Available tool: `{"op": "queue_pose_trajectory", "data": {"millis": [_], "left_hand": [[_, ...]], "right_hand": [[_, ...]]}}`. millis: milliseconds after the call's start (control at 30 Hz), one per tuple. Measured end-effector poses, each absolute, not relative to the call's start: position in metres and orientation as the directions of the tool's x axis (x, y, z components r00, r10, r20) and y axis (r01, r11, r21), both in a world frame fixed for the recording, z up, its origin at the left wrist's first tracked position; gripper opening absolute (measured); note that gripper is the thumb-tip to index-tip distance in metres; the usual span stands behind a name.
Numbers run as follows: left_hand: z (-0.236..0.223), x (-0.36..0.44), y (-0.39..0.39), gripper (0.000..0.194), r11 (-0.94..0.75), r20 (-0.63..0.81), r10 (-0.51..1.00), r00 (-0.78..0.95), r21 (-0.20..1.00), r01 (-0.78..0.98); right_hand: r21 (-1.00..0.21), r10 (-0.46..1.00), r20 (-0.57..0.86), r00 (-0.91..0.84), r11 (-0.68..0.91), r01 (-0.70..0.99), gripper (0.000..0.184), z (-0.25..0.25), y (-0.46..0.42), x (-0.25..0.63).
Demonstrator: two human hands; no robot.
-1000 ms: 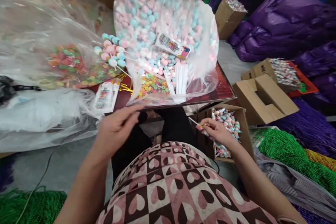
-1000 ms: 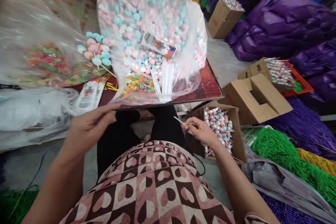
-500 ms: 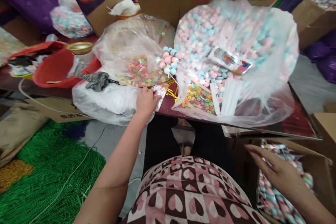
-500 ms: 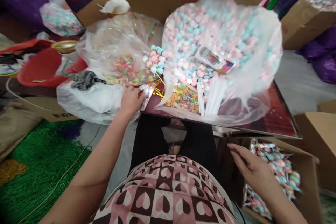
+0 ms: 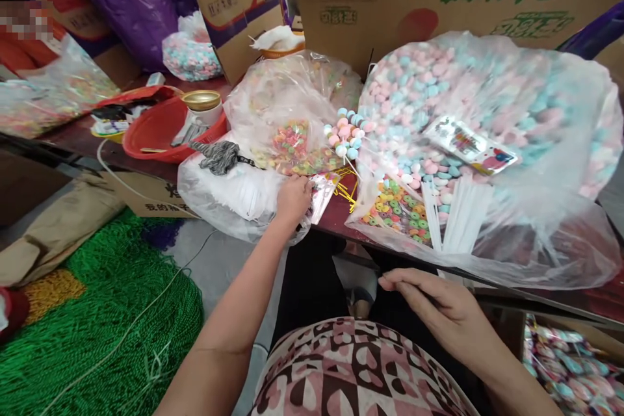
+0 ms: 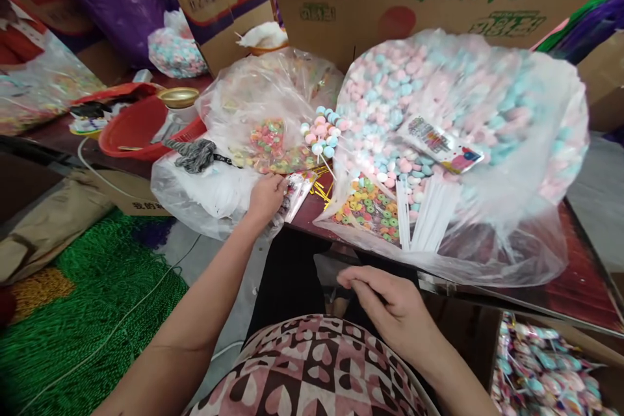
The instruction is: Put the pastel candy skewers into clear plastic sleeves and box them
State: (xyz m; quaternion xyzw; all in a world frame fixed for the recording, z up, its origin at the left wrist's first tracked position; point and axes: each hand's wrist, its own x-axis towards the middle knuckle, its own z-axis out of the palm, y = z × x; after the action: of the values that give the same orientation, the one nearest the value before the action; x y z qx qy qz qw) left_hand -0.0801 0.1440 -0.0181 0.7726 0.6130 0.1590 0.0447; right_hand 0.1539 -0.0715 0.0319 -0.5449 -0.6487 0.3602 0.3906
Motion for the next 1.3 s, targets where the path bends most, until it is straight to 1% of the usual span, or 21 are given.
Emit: {"op": "queue_pose_trajectory", "data": {"millis": [67,133,200,267,367,433,467,533,567,633,667,700,767,867,933,1000,1067,1133,1167,1233,1300], "left_hand": [[-0.013,-0.082,0.136,0.032,-0.292,0.250,0.943,0.219,0.305,0.907],[-0.005,-0.082,0.123,0.033,-0.409,0.386,0.884,0.264,0.365,0.836],[0.002,-0.080,0.106,0.032,-0.561,0.546,0.778,0.311,0.381,0.734],[0.008,-0.075,0.090,0.026,-0.685,0.640,0.674,0.368,0.356,0.636],[0.011,-0.066,0.072,0.024,-0.797,0.661,0.578,0.478,0.334,0.503],[0.012,-0.061,0.064,0.022,-0.810,0.637,0.580,0.507,0.387,0.441],[0.012,-0.060,0.061,0.020,-0.792,0.621,0.610,0.493,0.448,0.416],[0.014,-0.059,0.057,0.023,-0.671,0.532,0.738,0.415,0.645,0.366],[0.016,-0.059,0.055,0.031,-0.554,0.440,0.821,0.364,0.766,0.326],[0.019,-0.059,0.052,0.047,-0.220,0.151,0.934,0.325,0.957,0.188],[0.020,-0.060,0.051,0.049,-0.039,0.000,0.938,0.346,0.994,0.105],[0.020,-0.060,0.050,0.047,0.118,-0.120,0.916,0.382,0.993,0.029],[0.019,-0.060,0.049,0.037,0.311,-0.241,0.860,0.450,0.946,-0.087],[0.013,-0.060,0.048,0.039,0.367,-0.265,0.864,0.428,0.913,-0.176],[0.010,-0.061,0.048,0.040,0.327,-0.241,0.893,0.380,0.928,-0.181],[0.010,-0.062,0.048,0.040,0.239,-0.187,0.928,0.323,0.963,-0.128],[0.012,-0.063,0.048,0.040,0.152,-0.129,0.946,0.299,0.987,-0.056],[0.015,-0.064,0.048,0.038,0.142,-0.121,0.939,0.321,0.989,-0.044],[0.016,-0.064,0.047,0.037,0.173,-0.139,0.929,0.344,0.982,-0.071],[0.017,-0.062,0.046,0.036,0.252,-0.184,0.908,0.376,0.957,-0.141],[0.014,-0.058,0.044,0.038,0.284,-0.202,0.913,0.355,0.938,-0.197]], "right_hand": [[-0.945,0.996,0.023,-0.083,0.049,0.323,0.023,0.037,-0.053,0.143],[-0.979,0.994,-0.101,-0.031,-0.093,0.182,0.032,0.041,-0.032,0.137],[-0.974,0.974,-0.225,0.008,-0.225,0.003,0.044,0.043,-0.010,0.136],[-0.935,0.946,-0.325,0.002,-0.321,-0.147,0.051,0.043,0.010,0.135],[-0.895,0.920,-0.389,-0.052,-0.391,-0.217,0.046,0.039,0.030,0.132],[-0.907,0.931,-0.362,-0.048,-0.364,-0.212,0.037,0.036,0.034,0.129],[-0.922,0.944,-0.329,-0.023,-0.326,-0.210,0.034,0.036,0.033,0.128],[-0.954,0.970,-0.236,0.049,-0.222,-0.199,0.030,0.035,0.030,0.128],[-0.969,0.979,-0.185,0.085,-0.168,-0.179,0.029,0.035,0.028,0.128],[-0.994,0.985,-0.081,0.152,-0.069,-0.086,0.028,0.034,0.023,0.129],[-1.000,0.983,-0.029,0.180,-0.027,-0.014,0.027,0.033,0.021,0.130],[-0.998,0.978,0.020,0.206,0.007,0.067,0.026,0.031,0.020,0.130],[-0.975,0.966,0.088,0.242,0.033,0.222,0.025,0.027,0.016,0.131],[-0.933,0.956,0.116,0.271,0.011,0.359,0.036,0.020,0.011,0.130],[-0.934,0.961,0.082,0.264,-0.019,0.356,0.043,0.017,0.009,0.128],[-0.964,0.970,0.016,0.241,-0.049,0.260,0.041,0.017,0.009,0.125],[-0.990,0.973,-0.066,0.223,-0.092,0.108,0.031,0.018,0.011,0.124],[-0.992,0.967,-0.122,0.223,-0.124,-0.002,0.030,0.019,0.014,0.123],[-0.991,0.964,-0.131,0.232,-0.130,-0.020,0.031,0.019,0.014,0.123],[-0.993,0.961,-0.099,0.257,-0.111,0.031,0.032,0.019,0.014,0.122],[-0.985,0.961,-0.025,0.276,-0.071,0.158,0.039,0.019,0.013,0.121]]}}
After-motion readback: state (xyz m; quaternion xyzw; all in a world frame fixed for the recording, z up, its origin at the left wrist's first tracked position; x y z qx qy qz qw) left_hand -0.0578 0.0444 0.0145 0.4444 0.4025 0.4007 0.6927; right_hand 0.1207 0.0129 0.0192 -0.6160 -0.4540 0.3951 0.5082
